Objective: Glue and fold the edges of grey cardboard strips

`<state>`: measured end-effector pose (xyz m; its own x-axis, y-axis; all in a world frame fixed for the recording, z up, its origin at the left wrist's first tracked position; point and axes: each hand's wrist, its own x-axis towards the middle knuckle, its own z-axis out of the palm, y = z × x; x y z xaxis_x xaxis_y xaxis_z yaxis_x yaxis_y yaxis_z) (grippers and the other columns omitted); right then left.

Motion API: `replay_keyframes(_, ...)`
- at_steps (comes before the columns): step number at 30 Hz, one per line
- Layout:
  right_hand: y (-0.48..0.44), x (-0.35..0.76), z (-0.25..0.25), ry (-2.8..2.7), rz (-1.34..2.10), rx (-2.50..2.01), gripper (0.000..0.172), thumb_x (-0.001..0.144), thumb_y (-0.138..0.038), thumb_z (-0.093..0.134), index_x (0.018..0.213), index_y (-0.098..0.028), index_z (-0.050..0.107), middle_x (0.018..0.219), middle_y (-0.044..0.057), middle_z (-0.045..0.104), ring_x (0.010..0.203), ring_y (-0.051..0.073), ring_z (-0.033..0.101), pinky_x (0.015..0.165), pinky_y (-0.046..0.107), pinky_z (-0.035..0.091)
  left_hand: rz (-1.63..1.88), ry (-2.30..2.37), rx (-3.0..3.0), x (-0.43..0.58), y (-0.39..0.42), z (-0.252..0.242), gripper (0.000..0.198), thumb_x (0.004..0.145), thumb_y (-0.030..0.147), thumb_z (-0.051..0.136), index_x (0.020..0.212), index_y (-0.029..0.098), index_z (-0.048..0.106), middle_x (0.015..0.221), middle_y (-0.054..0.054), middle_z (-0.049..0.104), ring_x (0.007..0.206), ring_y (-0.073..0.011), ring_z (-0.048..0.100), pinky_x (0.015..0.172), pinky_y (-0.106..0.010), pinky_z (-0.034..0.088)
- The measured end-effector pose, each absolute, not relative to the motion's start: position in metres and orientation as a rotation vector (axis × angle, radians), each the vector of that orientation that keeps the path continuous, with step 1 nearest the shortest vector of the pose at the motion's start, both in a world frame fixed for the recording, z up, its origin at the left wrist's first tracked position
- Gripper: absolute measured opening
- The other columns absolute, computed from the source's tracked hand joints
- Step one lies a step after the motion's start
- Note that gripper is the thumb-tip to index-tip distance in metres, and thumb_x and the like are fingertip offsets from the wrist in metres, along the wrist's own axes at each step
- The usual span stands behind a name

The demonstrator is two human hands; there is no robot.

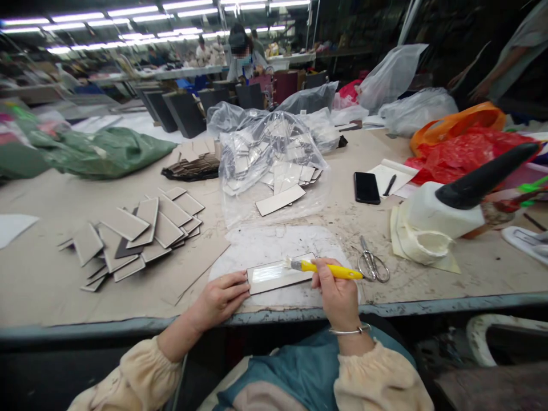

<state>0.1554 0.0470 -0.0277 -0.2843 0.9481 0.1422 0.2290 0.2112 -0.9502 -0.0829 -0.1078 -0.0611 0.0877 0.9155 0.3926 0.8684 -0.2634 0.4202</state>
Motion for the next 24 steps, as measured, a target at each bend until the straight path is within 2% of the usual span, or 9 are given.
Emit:
replay_keyframes(4,0.03,0.133,-0.027,-1.642,1.542,-1.008,0.032,0.088,-0.047,0.048,0.09,-0.017,0.059,0.053,-0.004,0.053,0.043,0.008,0.042,0.041,0.02,0.033,0.902,1.85,2.255,-0.083,-0.108,-0.062,0.02,0.084,0.018,0.057,0.103,0.02,0.064,0.108,-0.008,0.063,0.111,-0.0203,0.056,0.092,-0.034,0.052)
replay_keyframes(10,0.019,0.114,-0.031,-1.745,1.666,-0.931,0.031,0.088,-0.046,0.05,0.088,-0.017,0.058,0.052,-0.004,0.054,0.044,0.008,0.043,0.043,0.02,0.034,0.913,1.842,2.272,-0.082,-0.106,-0.061,0.019,0.084,0.018,0.057,0.102,0.02,0.064,0.107,-0.009,0.063,0.109,-0.0206,0.057,0.091,-0.035,0.052)
replay_keyframes(14,0.021,0.116,-0.034,-1.893,1.567,-0.956,0.031,0.089,-0.044,0.048,0.08,-0.017,0.061,0.054,-0.002,0.056,0.045,0.009,0.046,0.045,0.022,0.035,0.927,1.844,2.266,-0.081,-0.105,-0.06,0.018,0.083,0.017,0.058,0.1,0.02,0.065,0.106,-0.009,0.063,0.107,-0.0204,0.057,0.09,-0.035,0.052)
replay_keyframes(19,0.032,0.129,-0.031,-1.975,1.315,-0.997,0.044,0.09,-0.042,0.047,0.054,-0.018,0.057,0.065,0.001,0.061,0.051,0.009,0.052,0.055,0.023,0.041,0.935,1.832,2.244,-0.082,-0.105,-0.06,0.02,0.083,0.017,0.058,0.101,0.02,0.064,0.108,-0.009,0.062,0.107,-0.0203,0.057,0.091,-0.036,0.052)
replay_keyframes(24,0.047,0.151,-0.028,-2.016,1.081,-1.055,0.044,0.09,-0.041,0.046,0.053,-0.019,0.056,0.061,0.001,0.061,0.06,0.012,0.059,0.064,0.023,0.044,0.922,1.82,2.235,-0.082,-0.105,-0.059,0.021,0.083,0.016,0.057,0.103,0.019,0.063,0.109,-0.009,0.061,0.108,-0.0201,0.056,0.092,-0.035,0.051)
